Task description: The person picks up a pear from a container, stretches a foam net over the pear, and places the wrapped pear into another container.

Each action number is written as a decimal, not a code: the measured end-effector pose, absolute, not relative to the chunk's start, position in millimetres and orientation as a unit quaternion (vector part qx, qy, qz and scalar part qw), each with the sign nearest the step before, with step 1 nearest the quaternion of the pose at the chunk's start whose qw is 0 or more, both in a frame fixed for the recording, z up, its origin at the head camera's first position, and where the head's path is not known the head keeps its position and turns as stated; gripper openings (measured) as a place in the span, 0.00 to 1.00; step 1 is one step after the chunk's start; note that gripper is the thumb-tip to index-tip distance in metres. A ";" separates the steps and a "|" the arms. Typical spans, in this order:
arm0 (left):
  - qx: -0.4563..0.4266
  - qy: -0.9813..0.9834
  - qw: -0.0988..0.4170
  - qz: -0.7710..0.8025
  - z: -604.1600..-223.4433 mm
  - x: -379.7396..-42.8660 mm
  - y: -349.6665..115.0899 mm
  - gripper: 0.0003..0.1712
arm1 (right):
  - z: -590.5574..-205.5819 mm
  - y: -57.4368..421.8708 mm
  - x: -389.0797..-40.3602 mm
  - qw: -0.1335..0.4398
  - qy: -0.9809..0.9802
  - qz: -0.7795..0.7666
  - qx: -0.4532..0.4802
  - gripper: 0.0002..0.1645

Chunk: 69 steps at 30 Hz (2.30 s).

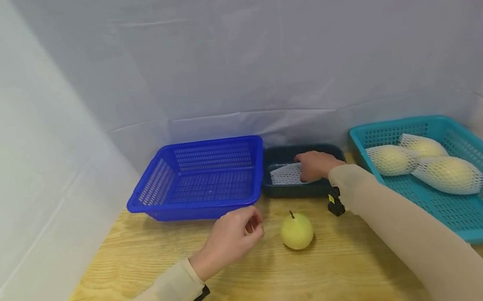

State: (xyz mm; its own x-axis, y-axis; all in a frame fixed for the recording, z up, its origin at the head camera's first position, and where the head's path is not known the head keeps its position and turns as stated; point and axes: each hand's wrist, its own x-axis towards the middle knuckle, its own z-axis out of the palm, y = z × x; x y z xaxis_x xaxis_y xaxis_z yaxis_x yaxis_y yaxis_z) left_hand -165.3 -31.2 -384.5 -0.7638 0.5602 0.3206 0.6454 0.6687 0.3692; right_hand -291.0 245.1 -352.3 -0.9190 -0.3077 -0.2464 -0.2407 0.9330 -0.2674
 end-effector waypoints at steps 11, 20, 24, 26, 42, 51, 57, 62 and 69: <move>-0.328 -0.909 0.089 -0.242 -384.7 -162.3 -30.3 0.05 | -367.8 252.0 -295.5 0.130 0.975 -0.097 -0.150 0.27; -0.324 -0.909 0.093 -0.243 -383.9 -163.7 -32.3 0.04 | -372.8 260.4 -300.9 0.058 0.978 -0.130 -0.152 0.16; -0.320 -0.912 0.088 -0.240 -385.2 -164.8 -34.0 0.04 | -372.4 259.5 -298.7 0.026 0.978 -0.135 -0.156 0.07; -0.319 -0.913 0.084 -0.238 -386.0 -164.7 -34.3 0.05 | -372.0 256.6 -296.3 0.040 0.980 -0.134 -0.142 0.19; -0.321 -0.912 0.086 -0.240 -387.3 -163.2 -33.4 0.04 | -364.9 260.0 -285.9 0.029 0.984 -0.116 -0.135 0.25; -0.321 -0.908 0.087 -0.256 -384.1 -165.7 -33.1 0.03 | -343.8 268.9 -263.0 -0.079 0.971 -0.178 -0.137 0.22; -0.317 -0.904 0.080 -0.276 -380.8 -166.8 -32.5 0.03 | -328.4 274.0 -233.2 -0.117 0.953 -0.238 -0.147 0.23; -0.311 -0.893 0.087 -0.314 -377.6 -167.4 -31.2 0.04 | -319.0 270.0 -205.3 -0.112 0.940 -0.286 -0.150 0.21; -0.295 -0.860 0.096 -0.406 -366.3 -173.2 -22.5 0.12 | -315.9 257.2 -174.4 -0.098 0.924 -0.337 -0.152 0.17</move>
State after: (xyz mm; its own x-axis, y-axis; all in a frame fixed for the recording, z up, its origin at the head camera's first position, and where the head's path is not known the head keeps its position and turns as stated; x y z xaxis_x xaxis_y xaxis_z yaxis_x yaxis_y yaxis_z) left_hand -173.2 -22.5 -366.3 -0.8080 0.4282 0.4047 0.5845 0.4962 0.6419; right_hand -174.4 257.2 -315.9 -0.9344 -0.2153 0.2837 -0.3474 0.7270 -0.5923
